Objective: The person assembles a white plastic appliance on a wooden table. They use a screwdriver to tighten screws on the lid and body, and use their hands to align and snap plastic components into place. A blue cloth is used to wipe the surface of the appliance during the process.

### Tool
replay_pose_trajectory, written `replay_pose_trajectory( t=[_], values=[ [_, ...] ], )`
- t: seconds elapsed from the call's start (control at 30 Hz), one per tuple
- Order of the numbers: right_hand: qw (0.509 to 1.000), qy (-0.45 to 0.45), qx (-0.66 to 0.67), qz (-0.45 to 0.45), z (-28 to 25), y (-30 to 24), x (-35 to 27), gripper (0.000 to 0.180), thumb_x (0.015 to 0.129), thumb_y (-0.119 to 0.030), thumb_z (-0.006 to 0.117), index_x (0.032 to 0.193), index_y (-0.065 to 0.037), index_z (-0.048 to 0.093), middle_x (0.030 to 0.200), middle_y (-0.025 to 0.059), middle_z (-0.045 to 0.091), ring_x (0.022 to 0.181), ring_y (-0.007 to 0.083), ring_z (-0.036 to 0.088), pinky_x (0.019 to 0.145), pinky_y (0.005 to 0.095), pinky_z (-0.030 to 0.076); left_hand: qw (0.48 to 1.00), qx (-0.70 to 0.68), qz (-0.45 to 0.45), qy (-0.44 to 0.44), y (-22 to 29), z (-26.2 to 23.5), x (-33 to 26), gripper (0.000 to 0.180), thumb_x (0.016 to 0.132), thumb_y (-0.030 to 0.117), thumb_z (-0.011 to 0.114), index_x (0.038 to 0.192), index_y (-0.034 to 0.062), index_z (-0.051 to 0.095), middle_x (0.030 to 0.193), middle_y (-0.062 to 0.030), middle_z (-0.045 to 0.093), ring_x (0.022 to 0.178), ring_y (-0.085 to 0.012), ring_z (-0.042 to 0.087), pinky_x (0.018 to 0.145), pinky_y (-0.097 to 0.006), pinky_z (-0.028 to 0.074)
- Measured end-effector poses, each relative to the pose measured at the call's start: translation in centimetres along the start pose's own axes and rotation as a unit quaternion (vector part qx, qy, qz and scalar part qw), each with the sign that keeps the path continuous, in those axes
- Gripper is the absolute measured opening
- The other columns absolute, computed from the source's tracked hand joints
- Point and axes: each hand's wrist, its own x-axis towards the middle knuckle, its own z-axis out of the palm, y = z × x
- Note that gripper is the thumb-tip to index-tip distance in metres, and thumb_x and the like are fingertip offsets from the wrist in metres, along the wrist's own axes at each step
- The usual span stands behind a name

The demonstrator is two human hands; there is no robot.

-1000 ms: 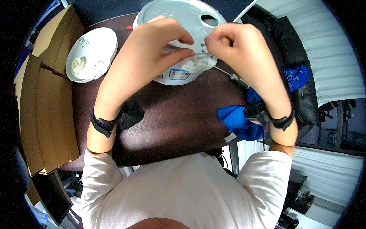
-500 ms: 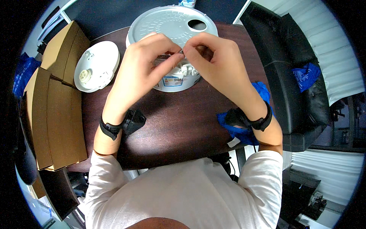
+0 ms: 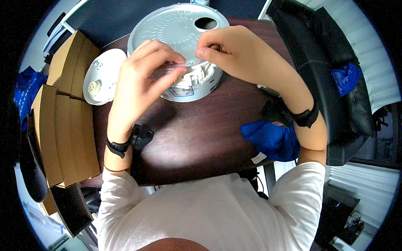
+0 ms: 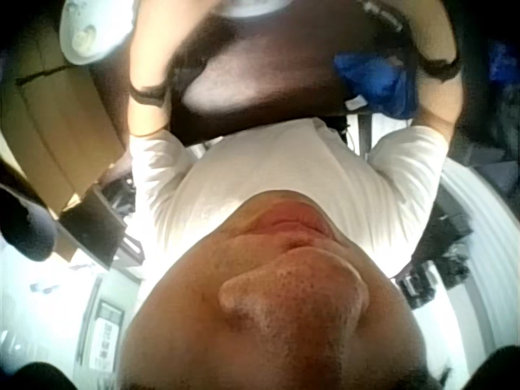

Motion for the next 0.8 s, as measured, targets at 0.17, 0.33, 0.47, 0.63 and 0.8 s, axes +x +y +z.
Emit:
replay_pose_trajectory(
  t=[0.17,0.33,0.47,0.63,0.8],
  values=[
    [0.996,-0.082,-0.011,-0.014,-1.4,-0.3,1.4,0.018,0.099,-0.02,0.061,0.094,-0.003,0.064,0.069,0.0082,0.056,0.06,0.0175,0.052,0.057,0.0307,0.041,1.0,-0.001,-0.01,-0.01,0.0,-0.2,0.0,0.014,0.081,0.009,0.077,0.091,0.0012,0.071,0.089,-0.0081,0.066,0.085,-0.0241,0.064,0.073,-0.033,0.052],
    [0.991,-0.088,-0.073,-0.073,-1.1,0.2,2.4,0.018,0.098,-0.021,0.058,0.09,-0.005,0.062,0.069,0.0132,0.059,0.061,0.0272,0.059,0.06,0.0374,0.046,1.0,-0.013,-0.016,-0.007,0.0,0.0,0.0,0.016,0.079,0.008,0.079,0.091,0.0009,0.071,0.089,-0.0078,0.066,0.084,-0.024,0.063,0.072,-0.033,0.052],
    [0.99,-0.109,-0.075,-0.058,-1.0,-0.3,2.9,0.02,0.098,-0.021,0.055,0.088,-0.005,0.06,0.069,0.0139,0.059,0.062,0.0298,0.06,0.06,0.04,0.046,1.0,-0.022,-0.019,-0.001,-0.2,0.1,0.0,0.016,0.078,0.007,0.079,0.091,0.0007,0.072,0.089,-0.0077,0.066,0.084,-0.0237,0.062,0.072,-0.032,0.051],
    [0.987,-0.104,-0.093,-0.085,-0.4,0.1,3.0,0.022,0.101,-0.02,0.056,0.085,-0.005,0.054,0.064,0.0106,0.047,0.057,0.0246,0.047,0.057,0.0341,0.037,1.0,-0.02,-0.003,0.012,-0.4,0.3,0.0,0.017,0.078,0.006,0.08,0.091,0.0004,0.072,0.091,-0.0079,0.066,0.084,-0.0234,0.063,0.073,-0.033,0.051],
    [0.983,-0.127,-0.106,-0.085,-0.9,-0.3,3.2,0.023,0.1,-0.02,0.056,0.084,-0.004,0.053,0.064,0.0113,0.047,0.058,0.0255,0.047,0.057,0.0347,0.037,1.0,-0.027,-0.008,0.008,-0.4,0.2,0.0,0.017,0.078,0.007,0.08,0.092,0.0001,0.072,0.091,-0.008,0.067,0.084,-0.0236,0.063,0.072,-0.032,0.052]
  ],
)
